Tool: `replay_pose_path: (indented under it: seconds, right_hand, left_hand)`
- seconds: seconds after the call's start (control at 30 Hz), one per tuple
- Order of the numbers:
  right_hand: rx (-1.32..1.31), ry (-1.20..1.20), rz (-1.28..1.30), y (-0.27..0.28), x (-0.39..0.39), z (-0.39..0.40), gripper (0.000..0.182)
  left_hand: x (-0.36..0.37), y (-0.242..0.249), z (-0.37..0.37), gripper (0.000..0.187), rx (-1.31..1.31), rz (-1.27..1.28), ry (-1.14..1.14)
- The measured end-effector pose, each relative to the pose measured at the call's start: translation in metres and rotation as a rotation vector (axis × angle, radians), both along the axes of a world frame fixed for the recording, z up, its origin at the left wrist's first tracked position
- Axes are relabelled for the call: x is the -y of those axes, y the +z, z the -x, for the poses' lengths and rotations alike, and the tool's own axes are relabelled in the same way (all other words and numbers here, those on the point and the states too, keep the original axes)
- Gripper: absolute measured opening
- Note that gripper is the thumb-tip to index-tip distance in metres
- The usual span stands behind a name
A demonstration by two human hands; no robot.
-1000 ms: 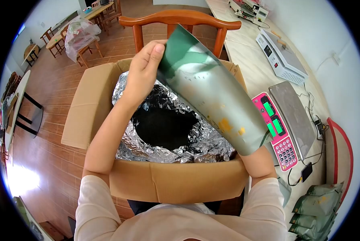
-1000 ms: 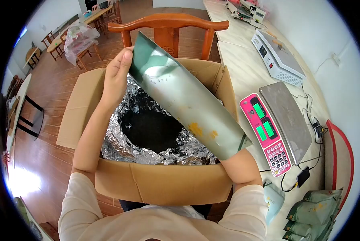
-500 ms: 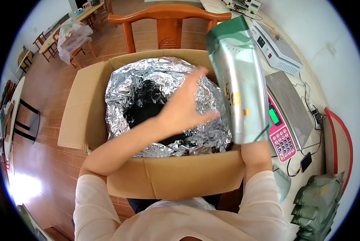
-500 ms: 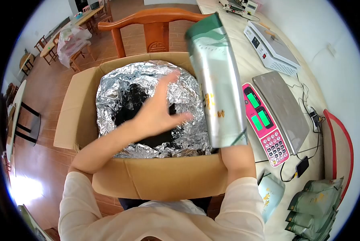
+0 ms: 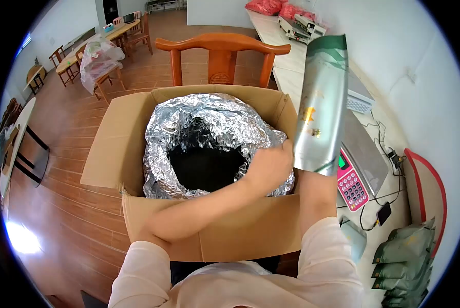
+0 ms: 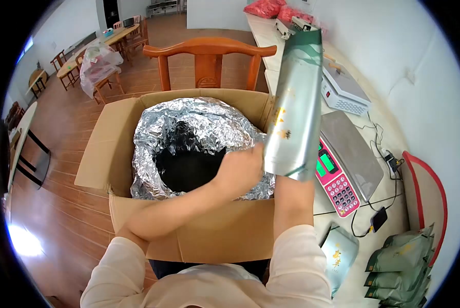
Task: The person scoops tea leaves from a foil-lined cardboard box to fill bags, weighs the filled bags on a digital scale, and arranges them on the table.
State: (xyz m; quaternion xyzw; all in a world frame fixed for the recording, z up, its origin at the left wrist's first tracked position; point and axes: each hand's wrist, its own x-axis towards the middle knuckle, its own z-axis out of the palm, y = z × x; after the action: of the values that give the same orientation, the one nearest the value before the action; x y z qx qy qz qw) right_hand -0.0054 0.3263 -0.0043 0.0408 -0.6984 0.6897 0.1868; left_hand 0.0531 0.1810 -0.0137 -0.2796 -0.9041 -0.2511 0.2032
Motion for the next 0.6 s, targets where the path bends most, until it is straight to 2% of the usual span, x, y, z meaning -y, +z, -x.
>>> replay_pose_path:
  seconds: [0.13, 0.27, 0.33, 0.4, 0.43, 0.47, 0.53, 0.6]
  right_hand:
    - [0.000, -0.002, 0.054, 0.012, -0.003, -0.007, 0.018]
    - [0.019, 0.026, 0.094, 0.019, 0.010, -0.001, 0.018]
    - [0.035, 0.042, 0.112, 0.019, 0.019, 0.004, 0.018]
    - [0.055, 0.061, 0.117, 0.019, 0.032, 0.009, 0.018]
    - [0.066, 0.070, 0.121, 0.018, 0.038, 0.011, 0.018]
    - [0.071, 0.077, 0.120, 0.018, 0.044, 0.013, 0.018]
    - [0.085, 0.097, 0.112, 0.019, 0.057, 0.016, 0.018]
    - [0.102, 0.114, 0.066, 0.019, 0.073, 0.022, 0.018]
  left_hand:
    - [-0.008, 0.007, -0.003, 0.014, -0.112, -0.056, -0.029]
    - [0.010, 0.008, 0.002, 0.014, -0.061, -0.082, -0.050]
    - [0.018, 0.010, 0.003, 0.019, -0.063, -0.070, -0.035]
    - [0.022, 0.012, 0.000, 0.036, -0.204, -0.154, 0.052]
    - [0.026, 0.016, -0.003, 0.045, -0.271, -0.116, 0.098]
    - [0.031, 0.019, -0.003, 0.045, -0.271, -0.116, 0.106]
    - [0.042, 0.025, -0.003, 0.055, -0.441, -0.088, 0.031]
    - [0.053, 0.031, -0.004, 0.051, -0.390, -0.065, 0.025]
